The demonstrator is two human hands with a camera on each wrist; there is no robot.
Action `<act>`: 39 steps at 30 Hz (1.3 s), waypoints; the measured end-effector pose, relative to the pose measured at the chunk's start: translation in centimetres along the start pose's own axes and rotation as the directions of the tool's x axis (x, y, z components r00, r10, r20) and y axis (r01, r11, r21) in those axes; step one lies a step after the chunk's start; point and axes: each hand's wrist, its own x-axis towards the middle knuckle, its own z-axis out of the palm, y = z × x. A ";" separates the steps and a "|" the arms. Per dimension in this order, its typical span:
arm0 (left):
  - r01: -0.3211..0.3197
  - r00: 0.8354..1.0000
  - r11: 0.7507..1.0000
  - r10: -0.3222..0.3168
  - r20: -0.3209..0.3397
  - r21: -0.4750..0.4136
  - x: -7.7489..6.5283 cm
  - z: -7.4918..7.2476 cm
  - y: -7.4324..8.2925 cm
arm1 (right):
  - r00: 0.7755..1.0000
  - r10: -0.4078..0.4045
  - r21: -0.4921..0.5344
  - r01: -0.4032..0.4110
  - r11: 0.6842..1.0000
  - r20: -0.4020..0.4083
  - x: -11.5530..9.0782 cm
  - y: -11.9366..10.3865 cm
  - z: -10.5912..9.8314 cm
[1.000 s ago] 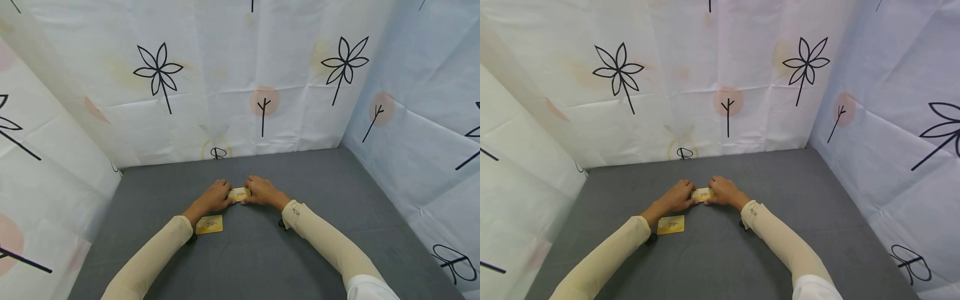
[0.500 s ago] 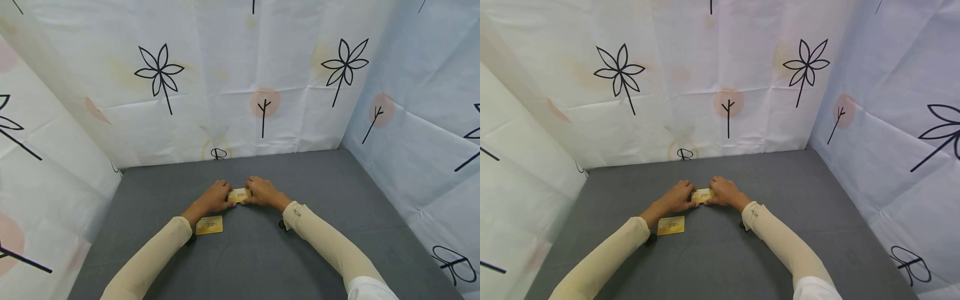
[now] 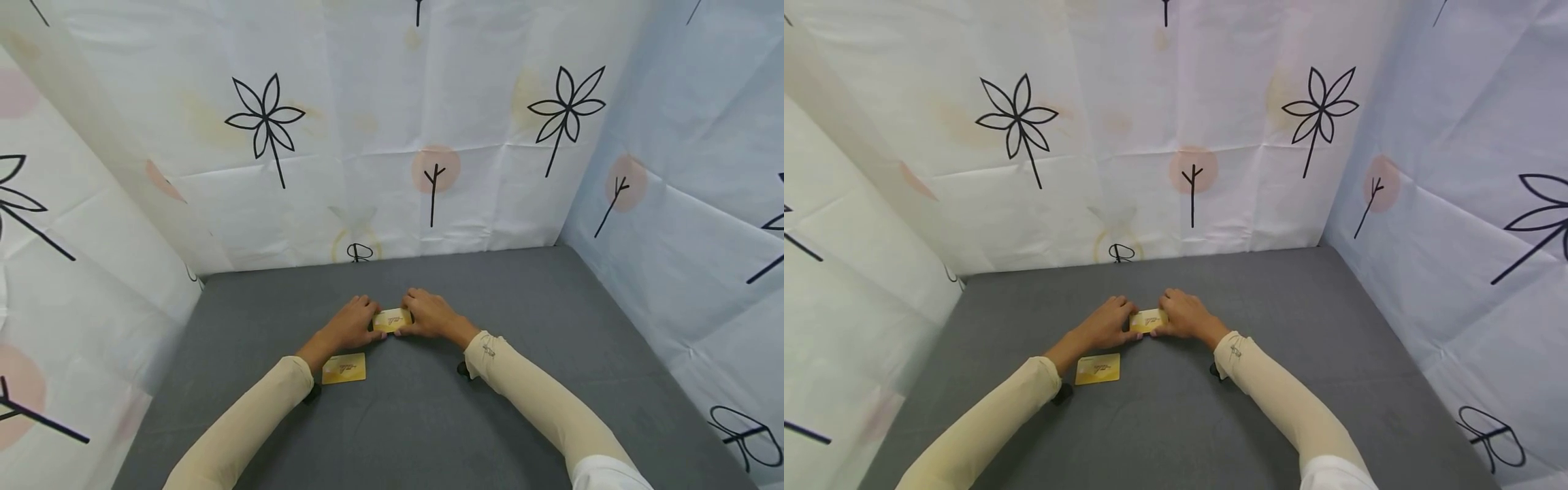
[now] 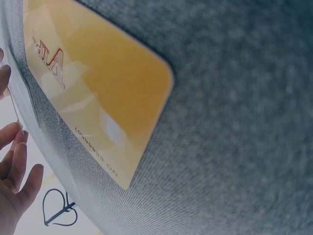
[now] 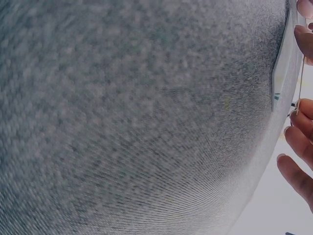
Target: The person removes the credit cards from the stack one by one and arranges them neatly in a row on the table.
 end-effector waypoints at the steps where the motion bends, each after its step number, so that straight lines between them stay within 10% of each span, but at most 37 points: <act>1: 0.002 1.000 1.000 -0.002 -0.001 -0.001 0.0 0.0 0.0 | 1.000 -0.001 0.002 0.001 1.000 0.000 0.0 0.0 0.0; 39: -0.031 0.999 0.999 0.029 -0.037 -0.041 -2.1 -0.5 0.2 | 0.999 -0.023 0.031 0.024 0.999 -0.031 -1.2 -1.2 -0.8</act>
